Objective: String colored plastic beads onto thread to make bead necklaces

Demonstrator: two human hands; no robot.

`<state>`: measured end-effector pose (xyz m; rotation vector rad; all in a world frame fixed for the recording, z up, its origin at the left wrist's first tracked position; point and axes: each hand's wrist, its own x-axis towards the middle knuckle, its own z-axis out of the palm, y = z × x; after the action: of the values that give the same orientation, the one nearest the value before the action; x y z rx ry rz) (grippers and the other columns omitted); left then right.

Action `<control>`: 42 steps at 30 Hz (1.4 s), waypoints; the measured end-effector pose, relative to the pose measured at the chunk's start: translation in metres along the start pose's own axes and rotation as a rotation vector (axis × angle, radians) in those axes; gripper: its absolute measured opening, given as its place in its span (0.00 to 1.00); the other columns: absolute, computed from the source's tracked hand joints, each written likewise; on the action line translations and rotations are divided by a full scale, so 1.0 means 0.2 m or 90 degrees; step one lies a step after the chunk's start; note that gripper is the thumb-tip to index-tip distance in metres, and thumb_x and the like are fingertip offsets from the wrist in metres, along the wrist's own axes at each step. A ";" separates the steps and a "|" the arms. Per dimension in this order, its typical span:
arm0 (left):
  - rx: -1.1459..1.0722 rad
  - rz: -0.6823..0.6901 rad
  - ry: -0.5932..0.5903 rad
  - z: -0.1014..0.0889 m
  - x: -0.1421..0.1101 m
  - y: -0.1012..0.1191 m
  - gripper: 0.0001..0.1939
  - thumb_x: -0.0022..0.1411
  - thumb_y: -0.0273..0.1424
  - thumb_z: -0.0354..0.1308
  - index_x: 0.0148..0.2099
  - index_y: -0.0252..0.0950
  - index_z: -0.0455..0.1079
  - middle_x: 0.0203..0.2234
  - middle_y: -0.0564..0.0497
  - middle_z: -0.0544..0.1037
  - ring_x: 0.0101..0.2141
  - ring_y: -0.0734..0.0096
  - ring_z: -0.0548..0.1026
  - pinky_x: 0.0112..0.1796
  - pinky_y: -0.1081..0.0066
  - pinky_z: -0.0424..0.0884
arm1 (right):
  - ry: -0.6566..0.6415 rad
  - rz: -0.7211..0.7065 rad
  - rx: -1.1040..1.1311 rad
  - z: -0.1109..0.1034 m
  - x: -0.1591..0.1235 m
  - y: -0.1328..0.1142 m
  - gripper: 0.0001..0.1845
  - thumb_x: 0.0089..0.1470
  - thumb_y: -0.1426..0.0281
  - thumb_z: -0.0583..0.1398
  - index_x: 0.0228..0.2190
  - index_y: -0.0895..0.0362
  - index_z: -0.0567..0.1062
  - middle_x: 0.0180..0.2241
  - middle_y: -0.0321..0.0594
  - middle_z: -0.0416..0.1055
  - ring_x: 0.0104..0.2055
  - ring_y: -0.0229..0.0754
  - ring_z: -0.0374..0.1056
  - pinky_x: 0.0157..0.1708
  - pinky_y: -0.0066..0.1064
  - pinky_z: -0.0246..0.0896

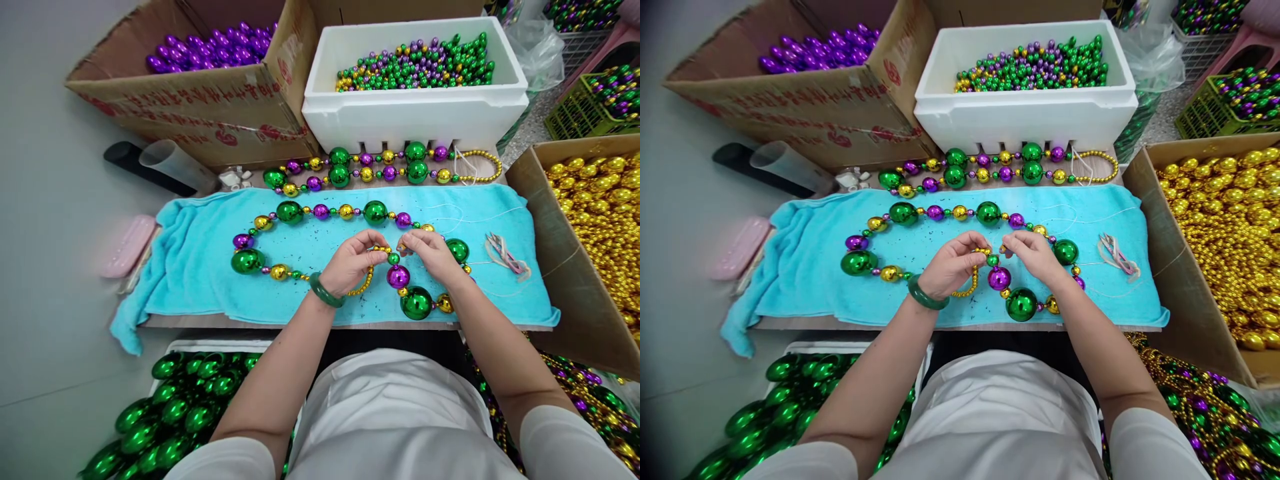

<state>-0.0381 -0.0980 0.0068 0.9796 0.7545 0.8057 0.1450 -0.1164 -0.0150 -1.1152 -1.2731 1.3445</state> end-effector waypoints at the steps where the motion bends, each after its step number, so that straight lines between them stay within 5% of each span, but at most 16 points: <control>1: -0.002 0.001 0.000 0.00 0.00 0.00 0.12 0.46 0.27 0.68 0.34 0.34 0.70 0.31 0.54 0.71 0.32 0.77 0.69 0.34 0.76 0.66 | -0.002 -0.001 0.002 0.00 0.00 -0.01 0.22 0.53 0.52 0.58 0.22 0.58 0.72 0.23 0.36 0.69 0.28 0.36 0.65 0.33 0.30 0.58; 42: -0.032 0.016 -0.027 -0.02 -0.02 0.01 0.11 0.48 0.26 0.67 0.33 0.35 0.68 0.33 0.53 0.69 0.33 0.76 0.70 0.40 0.72 0.69 | 0.019 -0.099 -0.023 0.02 -0.01 -0.06 0.21 0.53 0.52 0.57 0.23 0.56 0.71 0.24 0.37 0.69 0.30 0.38 0.64 0.34 0.33 0.59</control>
<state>-0.0428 -0.0996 0.0073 0.9604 0.6838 0.8187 0.1418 -0.1178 -0.0028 -1.0345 -1.3396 1.1895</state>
